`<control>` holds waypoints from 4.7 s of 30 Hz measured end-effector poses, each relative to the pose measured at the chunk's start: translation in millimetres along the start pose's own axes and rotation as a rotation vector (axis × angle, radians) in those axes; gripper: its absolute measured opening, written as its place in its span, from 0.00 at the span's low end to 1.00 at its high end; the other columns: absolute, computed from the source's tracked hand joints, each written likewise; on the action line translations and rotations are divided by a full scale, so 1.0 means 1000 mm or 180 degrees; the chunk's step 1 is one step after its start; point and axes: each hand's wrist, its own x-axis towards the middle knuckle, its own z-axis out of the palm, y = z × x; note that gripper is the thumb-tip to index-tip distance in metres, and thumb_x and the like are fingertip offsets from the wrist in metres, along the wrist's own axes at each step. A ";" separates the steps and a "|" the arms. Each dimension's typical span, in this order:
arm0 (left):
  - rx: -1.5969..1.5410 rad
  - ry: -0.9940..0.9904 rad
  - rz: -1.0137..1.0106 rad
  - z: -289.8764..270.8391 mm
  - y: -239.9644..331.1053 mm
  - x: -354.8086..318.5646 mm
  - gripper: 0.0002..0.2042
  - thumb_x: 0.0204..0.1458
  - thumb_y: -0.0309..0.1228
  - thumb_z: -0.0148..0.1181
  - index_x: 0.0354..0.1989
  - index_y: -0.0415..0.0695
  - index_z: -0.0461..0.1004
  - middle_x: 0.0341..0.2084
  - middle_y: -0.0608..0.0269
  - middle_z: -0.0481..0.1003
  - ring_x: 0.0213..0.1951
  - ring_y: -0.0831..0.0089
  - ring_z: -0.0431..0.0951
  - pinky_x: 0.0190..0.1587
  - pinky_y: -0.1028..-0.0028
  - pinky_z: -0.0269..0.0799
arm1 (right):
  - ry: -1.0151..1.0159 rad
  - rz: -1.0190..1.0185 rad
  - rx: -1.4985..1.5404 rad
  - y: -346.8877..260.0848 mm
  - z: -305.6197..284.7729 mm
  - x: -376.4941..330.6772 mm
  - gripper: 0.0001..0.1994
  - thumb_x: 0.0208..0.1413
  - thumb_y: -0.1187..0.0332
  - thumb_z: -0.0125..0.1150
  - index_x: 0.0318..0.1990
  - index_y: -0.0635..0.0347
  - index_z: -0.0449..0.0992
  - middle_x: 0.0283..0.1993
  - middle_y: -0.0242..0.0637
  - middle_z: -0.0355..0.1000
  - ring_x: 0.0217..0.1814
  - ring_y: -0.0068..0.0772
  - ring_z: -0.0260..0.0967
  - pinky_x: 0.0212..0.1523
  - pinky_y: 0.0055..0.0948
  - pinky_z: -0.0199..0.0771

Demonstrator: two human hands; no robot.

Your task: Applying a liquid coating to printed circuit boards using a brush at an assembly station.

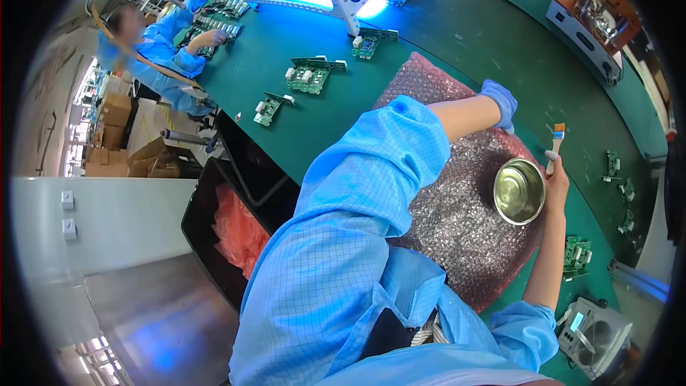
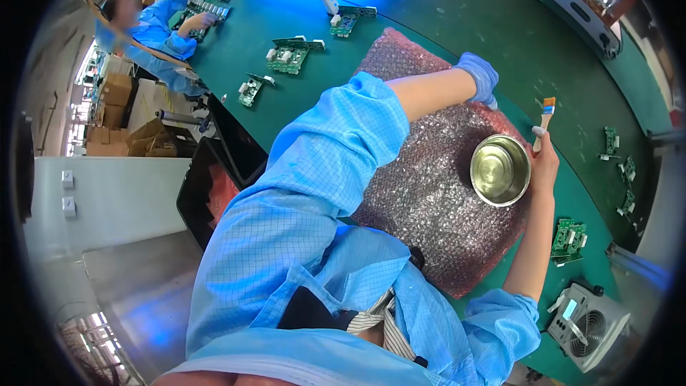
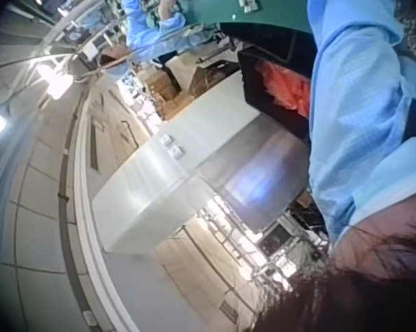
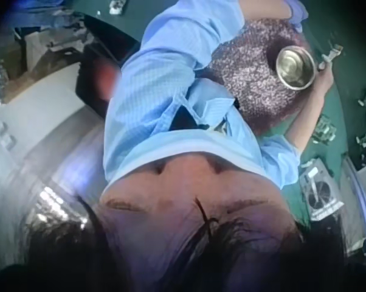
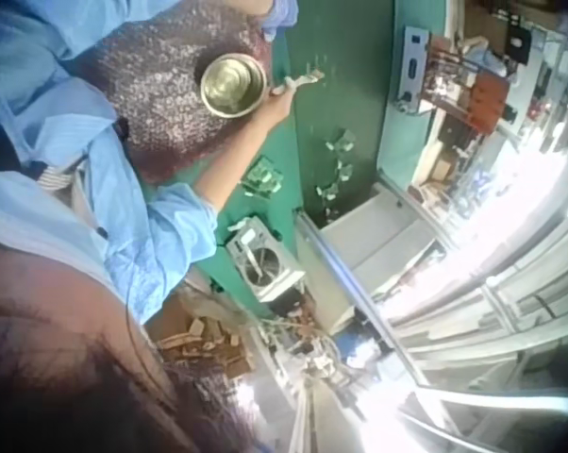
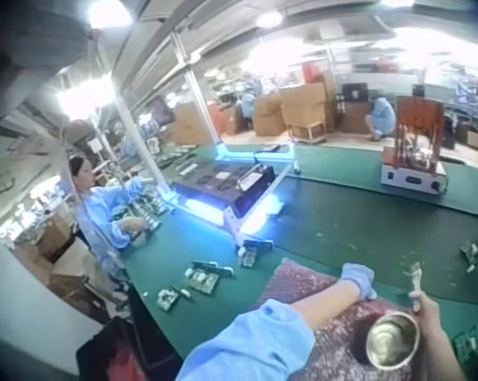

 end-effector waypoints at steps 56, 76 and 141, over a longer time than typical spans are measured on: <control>-0.0298 0.2340 -0.0022 0.097 -0.145 -0.068 0.21 0.36 0.31 0.57 0.44 0.47 0.66 0.42 0.57 0.66 0.47 0.62 0.63 0.51 0.66 0.57 | 0.2810 0.0236 -0.1591 0.031 -0.029 -0.130 0.16 0.33 0.73 0.57 0.36 0.54 0.69 0.25 0.36 0.65 0.28 0.39 0.61 0.28 0.35 0.63; -0.3234 0.1659 0.2036 0.111 0.071 -0.153 0.11 0.49 0.26 0.50 0.41 0.36 0.67 0.37 0.60 0.69 0.40 0.74 0.67 0.45 0.77 0.62 | 0.3775 0.1250 0.0021 0.039 -0.027 -0.235 0.14 0.38 0.79 0.52 0.37 0.61 0.65 0.29 0.44 0.63 0.32 0.47 0.62 0.32 0.37 0.63; -0.7432 -0.1066 0.1555 0.099 -0.078 -0.117 0.17 0.49 0.28 0.42 0.47 0.33 0.59 0.43 0.50 0.63 0.44 0.64 0.64 0.45 0.67 0.58 | 0.3279 0.0547 0.2524 -0.089 -0.011 -0.186 0.08 0.46 0.68 0.47 0.31 0.63 0.67 0.20 0.40 0.67 0.23 0.32 0.66 0.26 0.30 0.64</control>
